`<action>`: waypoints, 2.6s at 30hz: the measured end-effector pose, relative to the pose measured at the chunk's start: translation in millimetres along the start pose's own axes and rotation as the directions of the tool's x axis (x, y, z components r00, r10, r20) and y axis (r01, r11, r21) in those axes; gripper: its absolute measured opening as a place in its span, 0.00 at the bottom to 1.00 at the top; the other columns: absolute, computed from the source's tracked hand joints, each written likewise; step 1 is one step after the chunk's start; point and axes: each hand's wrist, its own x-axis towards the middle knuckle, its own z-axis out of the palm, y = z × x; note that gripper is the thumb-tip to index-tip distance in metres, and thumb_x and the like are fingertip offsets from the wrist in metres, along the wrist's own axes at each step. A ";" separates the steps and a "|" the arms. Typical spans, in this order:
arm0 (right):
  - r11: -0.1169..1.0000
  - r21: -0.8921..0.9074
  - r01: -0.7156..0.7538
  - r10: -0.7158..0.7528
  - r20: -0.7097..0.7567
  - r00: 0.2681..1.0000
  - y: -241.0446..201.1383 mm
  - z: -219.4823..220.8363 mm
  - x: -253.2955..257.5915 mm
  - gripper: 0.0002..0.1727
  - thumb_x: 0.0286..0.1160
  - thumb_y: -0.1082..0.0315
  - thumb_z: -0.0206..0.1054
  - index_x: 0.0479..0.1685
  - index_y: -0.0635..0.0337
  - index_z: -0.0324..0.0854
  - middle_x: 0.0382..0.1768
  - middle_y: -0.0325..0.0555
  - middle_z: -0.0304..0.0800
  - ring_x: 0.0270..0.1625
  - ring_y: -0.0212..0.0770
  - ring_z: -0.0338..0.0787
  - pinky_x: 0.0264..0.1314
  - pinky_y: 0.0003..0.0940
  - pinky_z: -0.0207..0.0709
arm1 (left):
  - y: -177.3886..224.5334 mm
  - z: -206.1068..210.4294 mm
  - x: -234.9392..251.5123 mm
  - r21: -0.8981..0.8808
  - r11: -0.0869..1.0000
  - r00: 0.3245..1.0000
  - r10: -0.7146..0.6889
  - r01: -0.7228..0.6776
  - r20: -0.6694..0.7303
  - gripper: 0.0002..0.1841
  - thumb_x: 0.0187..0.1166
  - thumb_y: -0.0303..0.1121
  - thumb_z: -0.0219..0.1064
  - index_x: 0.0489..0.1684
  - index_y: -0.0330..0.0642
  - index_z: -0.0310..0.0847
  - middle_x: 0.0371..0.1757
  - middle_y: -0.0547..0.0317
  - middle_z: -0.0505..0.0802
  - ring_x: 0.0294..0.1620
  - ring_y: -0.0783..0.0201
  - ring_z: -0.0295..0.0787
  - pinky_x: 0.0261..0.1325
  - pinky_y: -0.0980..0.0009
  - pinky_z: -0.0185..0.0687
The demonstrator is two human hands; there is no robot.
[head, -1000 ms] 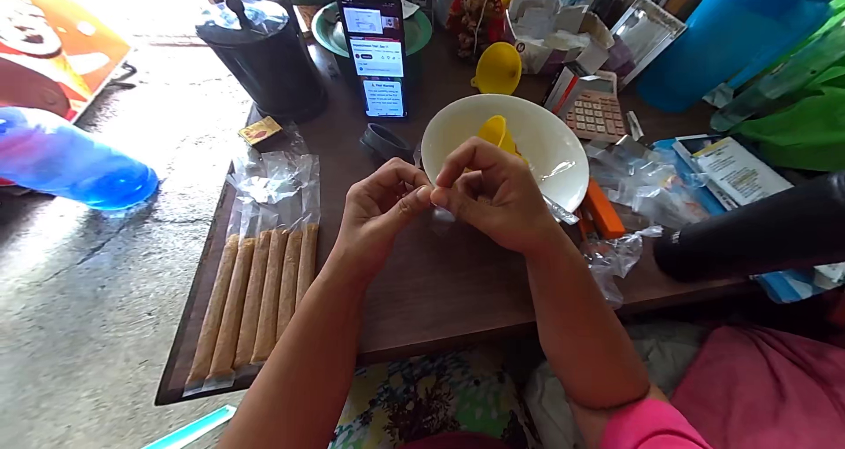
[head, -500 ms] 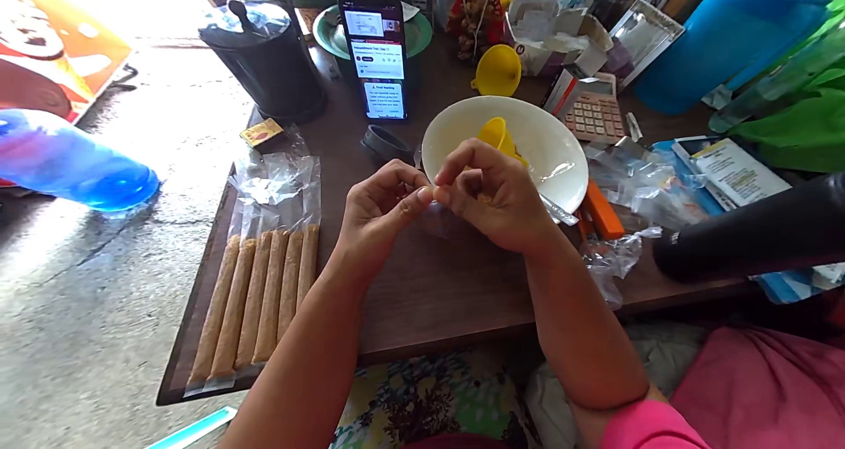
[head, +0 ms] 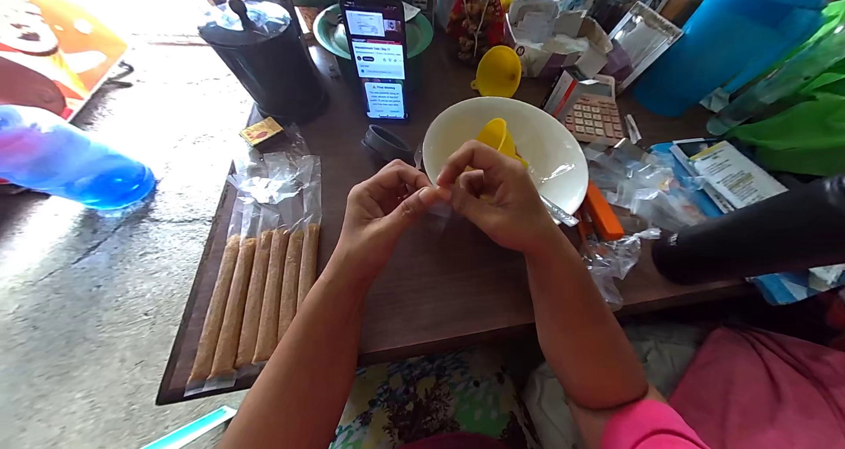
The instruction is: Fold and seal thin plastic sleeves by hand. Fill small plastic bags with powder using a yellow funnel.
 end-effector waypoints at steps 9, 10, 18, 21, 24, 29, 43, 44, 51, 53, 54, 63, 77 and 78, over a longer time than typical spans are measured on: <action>0.999 0.005 -0.049 0.050 -0.067 0.997 1.6 1.3 0.6 0.06 0.76 0.77 0.69 0.47 0.68 0.79 0.37 0.38 0.86 0.21 0.17 0.71 0.22 0.12 0.68 | -0.5 0.4 0.1 -0.013 1.000 0.999 -0.023 0.023 -0.039 0.03 0.82 0.36 0.69 0.42 0.50 0.86 0.42 0.71 0.88 0.42 0.75 0.85 0.48 0.79 0.84; 0.998 0.024 -0.049 0.051 -0.080 0.996 1.0 0.9 0.7 0.06 0.76 0.77 0.69 0.47 0.68 0.79 0.36 0.38 0.86 0.21 0.17 0.71 0.21 0.12 0.67 | -0.7 0.4 0.2 -0.013 1.000 0.998 -0.028 0.027 -0.052 0.03 0.83 0.36 0.69 0.42 0.50 0.86 0.42 0.70 0.88 0.42 0.75 0.86 0.49 0.79 0.85; 0.999 0.001 -0.041 0.041 -0.080 0.996 2.0 0.9 0.5 0.06 0.75 0.77 0.70 0.46 0.68 0.80 0.39 0.39 0.87 0.22 0.18 0.70 0.22 0.13 0.67 | 0.8 2.6 -0.3 -0.006 1.000 0.993 -0.028 0.027 -0.119 0.01 0.81 0.33 0.69 0.42 0.50 0.86 0.42 0.71 0.89 0.41 0.77 0.85 0.47 0.82 0.84; 0.999 -0.005 -0.045 0.045 -0.080 0.996 2.3 0.8 0.2 0.07 0.75 0.77 0.70 0.47 0.68 0.80 0.39 0.39 0.86 0.21 0.18 0.70 0.22 0.12 0.66 | 1.3 3.0 -0.6 -0.010 1.000 0.994 -0.017 0.016 -0.111 0.01 0.81 0.32 0.69 0.41 0.51 0.86 0.42 0.71 0.88 0.42 0.76 0.85 0.48 0.81 0.84; 0.999 0.021 -0.045 0.046 -0.077 0.996 2.2 0.8 0.1 0.08 0.75 0.78 0.69 0.48 0.68 0.79 0.39 0.40 0.86 0.21 0.18 0.70 0.22 0.13 0.67 | 1.7 3.2 -0.4 -0.012 1.000 0.994 -0.014 0.013 -0.107 0.01 0.81 0.32 0.69 0.41 0.50 0.87 0.43 0.71 0.88 0.42 0.77 0.85 0.49 0.81 0.84; 0.999 0.017 -0.035 0.035 -0.038 0.999 1.7 2.0 0.4 0.07 0.75 0.79 0.68 0.48 0.69 0.79 0.38 0.40 0.86 0.22 0.18 0.71 0.22 0.13 0.68 | 1.7 4.0 -0.5 -0.004 1.000 0.995 -0.013 0.013 -0.102 0.01 0.80 0.30 0.69 0.41 0.49 0.86 0.43 0.71 0.87 0.42 0.76 0.85 0.48 0.81 0.84; 0.996 0.073 -0.049 0.050 -0.011 0.999 1.1 -0.9 -0.3 0.07 0.75 0.78 0.69 0.47 0.67 0.78 0.37 0.39 0.86 0.21 0.18 0.72 0.22 0.13 0.69 | 2.1 2.8 -0.7 0.020 1.000 0.998 -0.001 0.002 -0.059 0.01 0.81 0.32 0.70 0.42 0.48 0.86 0.44 0.70 0.87 0.44 0.76 0.85 0.49 0.80 0.84; 0.998 0.036 -0.049 0.050 -0.024 0.998 1.4 -0.5 -0.3 0.06 0.75 0.78 0.69 0.46 0.68 0.79 0.37 0.39 0.87 0.21 0.18 0.72 0.22 0.13 0.68 | 1.9 2.9 -0.9 0.025 1.000 0.998 -0.009 0.010 -0.065 0.01 0.81 0.31 0.69 0.42 0.48 0.86 0.44 0.70 0.87 0.44 0.76 0.85 0.49 0.81 0.84; 0.991 0.122 -0.048 0.050 -0.015 0.999 -1.9 0.2 -0.5 0.07 0.74 0.78 0.70 0.46 0.66 0.77 0.35 0.36 0.85 0.22 0.16 0.72 0.22 0.11 0.68 | -2.5 2.5 0.4 -0.004 1.000 0.997 0.018 -0.019 -0.078 0.02 0.79 0.31 0.71 0.42 0.48 0.86 0.43 0.72 0.88 0.44 0.76 0.86 0.51 0.79 0.86; 0.997 0.059 -0.042 0.044 -0.039 0.998 -0.6 1.1 -0.4 0.07 0.74 0.78 0.70 0.46 0.67 0.79 0.36 0.38 0.85 0.22 0.17 0.72 0.22 0.12 0.68 | -1.4 3.2 0.3 0.010 1.000 0.996 0.011 -0.010 -0.089 0.02 0.80 0.30 0.70 0.42 0.49 0.85 0.43 0.72 0.88 0.43 0.76 0.86 0.51 0.79 0.86; 0.999 -0.002 -0.040 0.040 -0.063 0.997 0.5 2.0 -0.2 0.07 0.74 0.77 0.71 0.46 0.68 0.80 0.37 0.39 0.86 0.22 0.18 0.71 0.22 0.12 0.67 | -1.1 3.3 0.4 0.022 1.000 0.995 0.009 -0.007 -0.095 0.02 0.80 0.29 0.69 0.42 0.49 0.85 0.43 0.72 0.88 0.43 0.76 0.86 0.50 0.79 0.85; 0.997 0.025 -0.066 0.067 -0.039 0.997 1.9 0.0 0.2 0.07 0.75 0.77 0.70 0.46 0.68 0.80 0.38 0.39 0.87 0.21 0.18 0.70 0.21 0.12 0.66 | 2.3 2.8 -0.6 0.068 0.998 0.998 0.013 -0.009 -0.061 0.01 0.82 0.32 0.68 0.42 0.49 0.85 0.43 0.71 0.86 0.42 0.76 0.84 0.48 0.81 0.83; 0.994 0.098 -0.050 0.051 -0.016 0.999 -0.1 0.3 0.0 0.06 0.75 0.79 0.69 0.46 0.67 0.78 0.36 0.38 0.86 0.22 0.17 0.73 0.23 0.12 0.69 | 0.3 2.6 -0.4 0.054 0.999 0.999 0.012 -0.009 -0.050 0.01 0.81 0.33 0.69 0.42 0.50 0.85 0.43 0.72 0.86 0.43 0.77 0.84 0.48 0.81 0.84; 0.998 0.034 -0.055 0.056 -0.034 0.998 0.4 0.9 0.2 0.06 0.75 0.78 0.69 0.45 0.68 0.80 0.37 0.39 0.86 0.21 0.18 0.71 0.22 0.12 0.67 | -0.1 2.0 -0.4 0.056 0.998 0.998 0.012 -0.009 -0.056 0.01 0.82 0.33 0.69 0.42 0.50 0.85 0.43 0.72 0.87 0.42 0.77 0.84 0.48 0.81 0.83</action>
